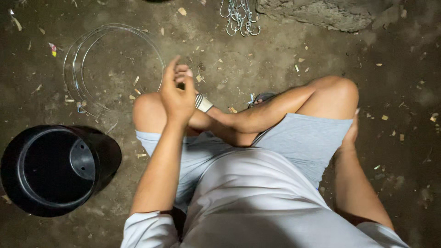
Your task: The person sits on the floor and assembles plant hangers by threading metal wire through the drainage holes of black plastic pots and twisting the wire to secure it. They repeat this process for multiple pots, stacking the finished units.
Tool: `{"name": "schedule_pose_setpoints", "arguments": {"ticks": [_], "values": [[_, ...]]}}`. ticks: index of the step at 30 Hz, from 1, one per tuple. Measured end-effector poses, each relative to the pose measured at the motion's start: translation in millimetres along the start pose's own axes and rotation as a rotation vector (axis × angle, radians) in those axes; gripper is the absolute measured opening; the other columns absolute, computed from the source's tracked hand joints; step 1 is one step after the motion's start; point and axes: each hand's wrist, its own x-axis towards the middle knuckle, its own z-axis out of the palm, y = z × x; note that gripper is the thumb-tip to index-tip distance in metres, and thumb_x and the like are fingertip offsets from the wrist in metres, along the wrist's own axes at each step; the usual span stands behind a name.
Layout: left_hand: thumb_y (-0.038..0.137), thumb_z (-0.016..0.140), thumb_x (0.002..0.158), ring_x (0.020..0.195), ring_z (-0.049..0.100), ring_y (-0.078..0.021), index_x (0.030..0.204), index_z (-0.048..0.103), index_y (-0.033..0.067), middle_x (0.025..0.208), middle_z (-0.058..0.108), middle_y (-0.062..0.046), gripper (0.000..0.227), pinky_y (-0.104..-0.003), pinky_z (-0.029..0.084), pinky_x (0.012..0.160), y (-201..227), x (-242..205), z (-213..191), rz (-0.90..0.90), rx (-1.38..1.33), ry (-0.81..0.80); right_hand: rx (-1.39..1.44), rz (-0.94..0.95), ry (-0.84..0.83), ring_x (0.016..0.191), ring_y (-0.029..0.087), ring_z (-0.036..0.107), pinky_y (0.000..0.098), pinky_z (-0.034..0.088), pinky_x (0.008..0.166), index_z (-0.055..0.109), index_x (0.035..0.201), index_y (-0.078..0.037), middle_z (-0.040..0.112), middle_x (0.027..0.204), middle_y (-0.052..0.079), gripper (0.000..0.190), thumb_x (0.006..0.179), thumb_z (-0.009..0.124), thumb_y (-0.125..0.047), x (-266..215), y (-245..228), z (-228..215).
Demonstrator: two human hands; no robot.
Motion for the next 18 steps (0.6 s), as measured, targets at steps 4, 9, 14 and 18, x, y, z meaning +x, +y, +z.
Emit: {"name": "schedule_pose_setpoints", "arguments": {"ticks": [4,9,14,18], "values": [[0.005,0.067,0.099,0.093,0.07,-0.016,0.141,0.058,0.0039,0.111,0.07,-0.011,0.042,-0.028,0.057,0.083,-16.3,-13.0,11.3,0.066,0.168,-0.059,-0.102,-0.062,-0.016,0.121,0.027,0.065,0.0432,0.053,0.101,0.056,0.145,-0.013,0.065,0.137,0.011,0.07,0.097,0.046,-0.062,-17.2,25.9,-16.6],[0.01,0.066,0.099,0.089,0.072,-0.0182,0.136,0.063,0.0061,0.106,0.069,-0.01,0.038,-0.032,0.06,0.079,-24.1,-9.3,-18.5,0.015,0.324,-0.009,0.035,-0.11,-0.075,0.133,0.026,0.063,0.0383,0.049,0.113,0.059,0.146,-0.006,0.066,0.144,0.011,0.08,0.103,0.039,-0.071,60.8,23.0,-63.7],[0.01,0.067,0.099,0.096,0.072,-0.0289,0.13,0.066,0.0052,0.107,0.07,-0.013,0.031,-0.041,0.055,0.087,-2.7,26.3,-55.4,0.111,0.565,0.081,-0.037,-0.567,0.016,0.085,0.023,0.043,0.039,0.036,0.075,0.053,0.125,0.003,0.052,0.096,0.009,0.041,0.118,0.067,-0.036,127.3,-31.8,-37.8],[0.01,0.069,0.101,0.112,0.063,-0.0387,0.129,0.067,0.0036,0.117,0.067,-0.018,0.029,-0.046,0.049,0.102,26.1,74.5,-50.5,0.277,0.672,0.096,-0.716,-1.008,-0.07,0.106,0.027,0.071,0.0379,0.057,0.098,0.059,0.144,-0.003,0.072,0.119,0.012,0.033,0.112,0.061,-0.013,112.9,-80.7,37.0]]}}
